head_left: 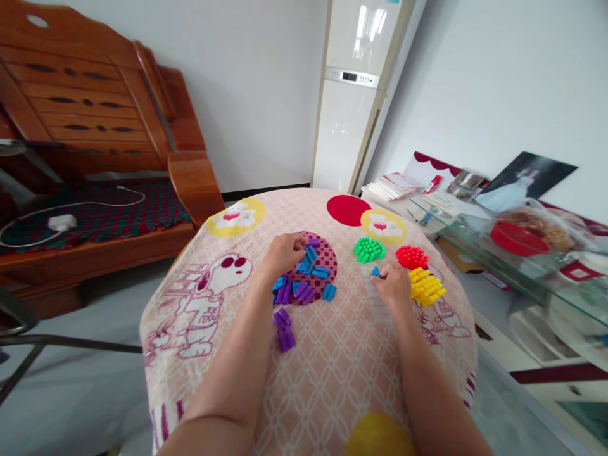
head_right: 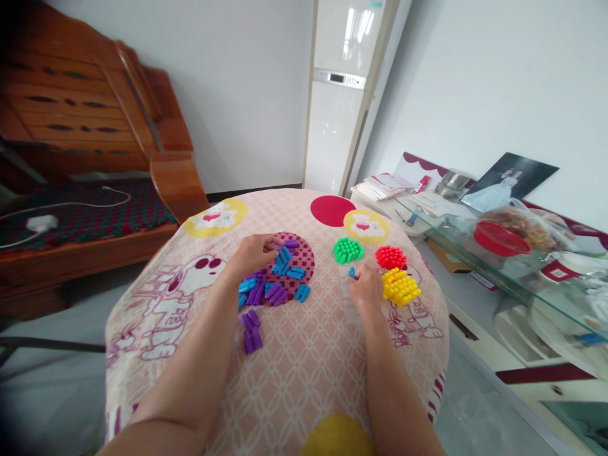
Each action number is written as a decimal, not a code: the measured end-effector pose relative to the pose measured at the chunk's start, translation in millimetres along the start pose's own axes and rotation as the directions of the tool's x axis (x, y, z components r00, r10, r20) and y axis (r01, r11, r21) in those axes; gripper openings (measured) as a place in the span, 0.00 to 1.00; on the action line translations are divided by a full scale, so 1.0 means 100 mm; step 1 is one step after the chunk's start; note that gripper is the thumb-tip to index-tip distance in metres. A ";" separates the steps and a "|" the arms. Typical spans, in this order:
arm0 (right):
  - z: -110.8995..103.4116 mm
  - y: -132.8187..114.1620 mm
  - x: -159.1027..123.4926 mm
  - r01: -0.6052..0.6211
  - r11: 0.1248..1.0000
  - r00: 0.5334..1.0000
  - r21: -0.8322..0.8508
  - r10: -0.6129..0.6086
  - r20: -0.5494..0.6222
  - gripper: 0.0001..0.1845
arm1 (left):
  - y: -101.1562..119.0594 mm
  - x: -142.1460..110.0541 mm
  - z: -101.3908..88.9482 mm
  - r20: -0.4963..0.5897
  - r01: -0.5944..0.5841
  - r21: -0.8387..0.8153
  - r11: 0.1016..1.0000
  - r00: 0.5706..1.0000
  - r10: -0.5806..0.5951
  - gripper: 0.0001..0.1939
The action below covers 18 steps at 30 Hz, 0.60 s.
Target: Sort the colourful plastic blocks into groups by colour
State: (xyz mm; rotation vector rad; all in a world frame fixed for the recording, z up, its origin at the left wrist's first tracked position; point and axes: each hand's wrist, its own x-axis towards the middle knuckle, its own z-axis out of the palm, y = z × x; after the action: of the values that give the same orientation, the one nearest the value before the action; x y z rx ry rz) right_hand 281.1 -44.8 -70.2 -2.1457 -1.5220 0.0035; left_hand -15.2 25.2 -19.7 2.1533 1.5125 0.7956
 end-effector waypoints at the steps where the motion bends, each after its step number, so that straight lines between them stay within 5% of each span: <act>1: 0.02 0.03 0.01 0.011 1.000 1.000 0.008 -0.011 0.022 0.05 | 0.05 0.00 0.02 0.003 -0.016 -0.013 1.000 1.000 0.016 0.18; 11: -0.02 0.12 0.04 0.098 0.989 0.994 0.114 -0.092 -0.055 0.21 | 0.72 -0.11 0.67 0.049 -0.112 -0.083 0.990 0.992 0.116 0.13; 18: -0.02 0.12 0.07 0.088 0.990 0.996 0.111 -0.090 0.013 0.26 | 0.83 -0.21 1.03 0.119 -0.120 -0.011 0.993 0.985 0.121 0.15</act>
State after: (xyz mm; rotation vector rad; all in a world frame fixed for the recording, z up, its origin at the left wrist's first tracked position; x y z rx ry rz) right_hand 295.0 -41.9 -71.2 -1.9957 -1.5888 0.0742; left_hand 106.1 -21.9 -52.9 2.2641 1.3307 0.6935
